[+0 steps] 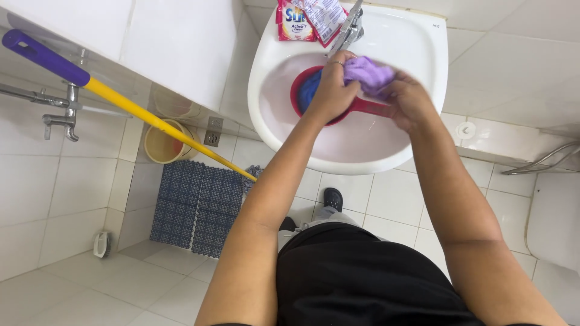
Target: The person hangs a yellow towel on a towel rack, then washes several small cloths in a pink basin under running water, wringing them out and placing them on the sink. The person then mops the tiled floor with a yellow-handled mop and finally hangs a purple cloth on the door frame.
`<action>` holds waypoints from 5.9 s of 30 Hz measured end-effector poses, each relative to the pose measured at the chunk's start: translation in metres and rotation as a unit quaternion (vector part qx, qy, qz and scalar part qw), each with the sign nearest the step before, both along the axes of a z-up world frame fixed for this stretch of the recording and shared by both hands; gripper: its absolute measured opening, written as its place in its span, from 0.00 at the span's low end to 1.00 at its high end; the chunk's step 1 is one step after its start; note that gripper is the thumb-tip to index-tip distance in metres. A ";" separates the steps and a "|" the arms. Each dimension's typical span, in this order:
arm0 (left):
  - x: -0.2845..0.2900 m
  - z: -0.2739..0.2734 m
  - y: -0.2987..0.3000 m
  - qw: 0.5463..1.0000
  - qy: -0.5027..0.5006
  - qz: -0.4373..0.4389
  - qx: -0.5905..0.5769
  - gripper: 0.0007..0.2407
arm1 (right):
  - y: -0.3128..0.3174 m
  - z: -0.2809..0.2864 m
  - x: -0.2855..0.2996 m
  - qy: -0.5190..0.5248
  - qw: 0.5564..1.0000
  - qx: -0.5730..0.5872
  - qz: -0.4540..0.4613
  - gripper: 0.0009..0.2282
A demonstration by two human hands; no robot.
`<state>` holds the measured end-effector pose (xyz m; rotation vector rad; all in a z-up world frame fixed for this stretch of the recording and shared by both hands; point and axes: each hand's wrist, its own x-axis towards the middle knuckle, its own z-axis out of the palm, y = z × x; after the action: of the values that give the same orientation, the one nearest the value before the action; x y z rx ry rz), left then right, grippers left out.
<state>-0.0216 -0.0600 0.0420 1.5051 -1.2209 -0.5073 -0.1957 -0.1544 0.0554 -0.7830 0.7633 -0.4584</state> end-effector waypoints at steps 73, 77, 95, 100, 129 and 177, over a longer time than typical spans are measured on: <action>-0.006 0.021 0.051 0.916 -0.150 -0.001 0.372 0.09 | 0.046 0.005 0.035 0.296 0.527 -0.750 0.269 0.14; 0.003 0.027 0.054 0.938 -0.239 0.022 0.249 0.12 | 0.029 0.029 0.038 0.191 0.607 -0.718 0.282 0.26; -0.005 0.000 0.026 0.866 -0.474 0.066 0.142 0.02 | 0.043 0.023 0.050 0.392 0.624 -0.623 0.262 0.11; -0.010 0.017 0.035 0.920 -0.345 0.048 0.180 0.07 | 0.046 0.029 0.044 0.394 0.568 -0.655 0.305 0.10; -0.020 0.017 0.038 0.832 -0.553 0.020 -0.017 0.11 | -0.004 0.028 0.023 0.157 0.870 -0.160 0.440 0.25; 0.005 -0.027 0.042 0.970 -0.209 0.009 0.122 0.11 | 0.010 0.021 0.044 0.191 0.411 -0.842 0.291 0.21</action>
<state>-0.0162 -0.0176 0.0151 1.8976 -1.5064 -0.3453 -0.1519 -0.1441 0.0759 -3.0821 0.0522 -0.2466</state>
